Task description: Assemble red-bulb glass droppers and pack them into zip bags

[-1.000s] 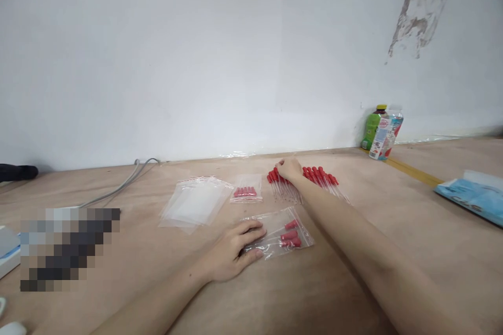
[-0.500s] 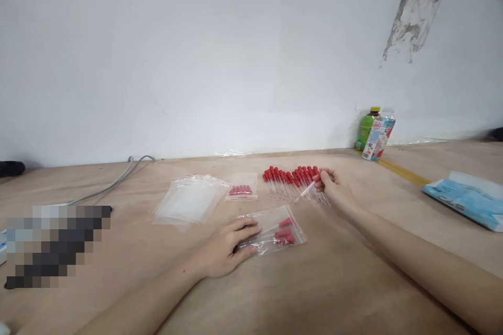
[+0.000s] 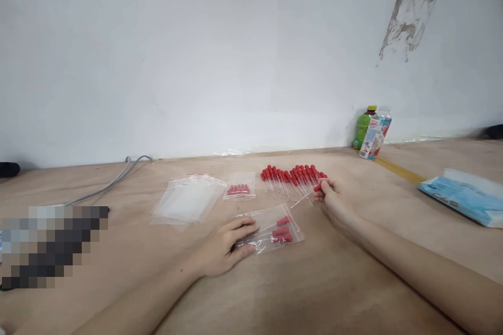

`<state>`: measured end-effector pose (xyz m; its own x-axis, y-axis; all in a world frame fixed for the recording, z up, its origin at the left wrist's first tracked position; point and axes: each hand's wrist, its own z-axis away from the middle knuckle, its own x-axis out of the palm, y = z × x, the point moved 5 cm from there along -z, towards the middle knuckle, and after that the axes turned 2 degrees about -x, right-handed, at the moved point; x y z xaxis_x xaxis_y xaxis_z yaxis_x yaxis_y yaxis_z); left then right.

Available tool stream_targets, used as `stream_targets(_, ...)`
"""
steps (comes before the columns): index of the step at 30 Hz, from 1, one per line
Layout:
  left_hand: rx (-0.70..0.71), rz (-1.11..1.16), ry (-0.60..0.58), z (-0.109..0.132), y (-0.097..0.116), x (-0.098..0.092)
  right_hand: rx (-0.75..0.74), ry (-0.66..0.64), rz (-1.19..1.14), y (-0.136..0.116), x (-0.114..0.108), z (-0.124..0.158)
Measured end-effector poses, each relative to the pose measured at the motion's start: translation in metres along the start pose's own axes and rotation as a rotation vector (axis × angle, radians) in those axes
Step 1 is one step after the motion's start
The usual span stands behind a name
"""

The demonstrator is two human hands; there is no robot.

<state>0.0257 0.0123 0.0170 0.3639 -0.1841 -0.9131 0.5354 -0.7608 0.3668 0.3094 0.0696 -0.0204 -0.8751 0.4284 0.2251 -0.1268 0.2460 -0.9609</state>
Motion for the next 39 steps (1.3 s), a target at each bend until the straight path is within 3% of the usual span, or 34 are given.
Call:
stream_targets(4,-0.004,-0.007,-0.010,0.001,-0.001,0.001,0.083,-0.015,-0.067,0.002,0.007,0.010)
stream_targets(7,-0.029,-0.015,-0.003,0.001,-0.002,0.002,0.200,-0.095,-0.152,0.004,0.022,0.028)
stream_targets(12,-0.040,-0.004,0.021,0.000,-0.002,0.000,0.263,-0.438,0.019,0.000,0.044,0.051)
stream_targets(16,-0.041,-0.007,0.018,0.000,-0.002,0.000,0.178,-0.662,0.334,-0.003,0.046,0.049)
stream_targets(20,-0.055,-0.008,0.022,0.001,-0.003,0.000,0.185,-0.890,0.418,-0.003,0.051,0.046)
stream_targets(26,-0.050,-0.007,0.017,0.000,-0.005,0.001,0.078,-0.720,0.462,-0.005,0.058,0.050)
stream_targets(30,-0.042,-0.019,0.021,0.000,-0.005,0.002,0.255,-0.696,0.314,-0.005,0.060,0.060)
stream_targets(33,-0.039,-0.009,0.019,0.000,-0.003,0.001,0.374,-0.763,0.067,-0.007,0.064,0.066)
stream_targets(35,-0.042,0.001,0.018,0.000,-0.002,0.000,0.421,-0.815,0.024,-0.006,0.063,0.066)
stream_targets(37,-0.034,0.002,0.014,0.000,-0.001,0.000,0.387,-0.800,0.119,-0.005,0.059,0.057)
stream_targets(39,-0.013,-0.005,0.005,-0.001,0.001,-0.001,0.239,-0.711,0.339,-0.007,0.054,0.039)
